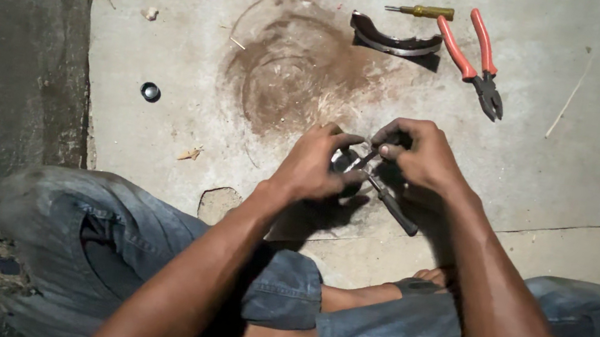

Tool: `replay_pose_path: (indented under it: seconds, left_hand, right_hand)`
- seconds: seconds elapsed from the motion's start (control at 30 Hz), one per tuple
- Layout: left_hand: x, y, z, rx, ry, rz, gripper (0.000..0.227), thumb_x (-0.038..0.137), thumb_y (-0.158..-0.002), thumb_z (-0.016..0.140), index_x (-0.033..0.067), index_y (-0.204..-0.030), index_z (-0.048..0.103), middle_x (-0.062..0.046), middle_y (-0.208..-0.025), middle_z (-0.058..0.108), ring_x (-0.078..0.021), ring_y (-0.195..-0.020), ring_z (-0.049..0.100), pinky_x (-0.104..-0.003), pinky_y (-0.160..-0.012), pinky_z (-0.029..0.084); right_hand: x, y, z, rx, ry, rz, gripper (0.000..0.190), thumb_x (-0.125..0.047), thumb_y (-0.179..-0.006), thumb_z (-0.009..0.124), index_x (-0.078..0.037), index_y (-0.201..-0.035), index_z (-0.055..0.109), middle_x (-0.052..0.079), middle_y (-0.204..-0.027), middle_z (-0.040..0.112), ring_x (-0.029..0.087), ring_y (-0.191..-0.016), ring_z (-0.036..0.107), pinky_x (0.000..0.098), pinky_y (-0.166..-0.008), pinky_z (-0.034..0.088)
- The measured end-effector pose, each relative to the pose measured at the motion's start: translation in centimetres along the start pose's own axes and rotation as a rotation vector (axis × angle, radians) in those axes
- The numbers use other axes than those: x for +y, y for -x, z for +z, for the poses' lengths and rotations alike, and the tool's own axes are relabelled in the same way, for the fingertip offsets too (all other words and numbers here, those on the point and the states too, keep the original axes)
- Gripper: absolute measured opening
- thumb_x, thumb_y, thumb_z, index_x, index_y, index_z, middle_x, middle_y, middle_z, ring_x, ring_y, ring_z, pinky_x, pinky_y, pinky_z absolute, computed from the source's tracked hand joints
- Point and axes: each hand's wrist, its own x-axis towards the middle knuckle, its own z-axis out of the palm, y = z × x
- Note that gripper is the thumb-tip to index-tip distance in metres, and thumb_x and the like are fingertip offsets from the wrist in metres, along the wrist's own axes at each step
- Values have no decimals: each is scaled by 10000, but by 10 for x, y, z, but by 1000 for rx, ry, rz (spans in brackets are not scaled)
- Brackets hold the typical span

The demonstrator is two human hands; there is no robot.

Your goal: The person services a metal piston by hand, using pliers and a screwdriver to remove and replace rings while seated on the floor.

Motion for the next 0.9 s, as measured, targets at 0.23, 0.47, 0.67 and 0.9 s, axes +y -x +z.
replay_pose_path:
  seconds: [0.23,0.47,0.67,0.9]
  left_hand:
    - [-20,-20,18,66,109,-50,253,220,-861,738,50,-1042,787,-208,-1002,756,-370,-923,718,-446,-854,569]
    - [-29,-30,12,215,168,-197,275,236,-894,713,27,-1059,777,-208,-1003,776,-310,-882,776,-398,-835,604]
    - [-14,-21,3,339,-42,13,430,236,-801,825,8,-1155,739,-236,-1071,699,-379,-1027,655,-460,-909,527]
    - [20,-22,-2,80,62,255,617,248,-690,890,-18,-1206,683,-241,-1097,707,-387,-1030,659,-463,-901,529]
  right_hand:
    - [-27,0,-3,16,-80,23,322,-21,-787,723,-73,-1104,693,79,-981,760,168,-907,715,340,-805,583]
    - [-40,39,1,-310,908,327,432,-303,-658,901,-135,-1021,738,153,-1078,739,346,-1039,703,451,-890,562]
    - [-35,37,1,-239,870,267,332,-270,-697,841,-118,-989,797,167,-1018,766,341,-974,731,433,-866,576]
    - [-45,23,-39,-56,243,99,470,-193,-725,812,-123,-1186,753,114,-868,800,178,-759,749,339,-710,594]
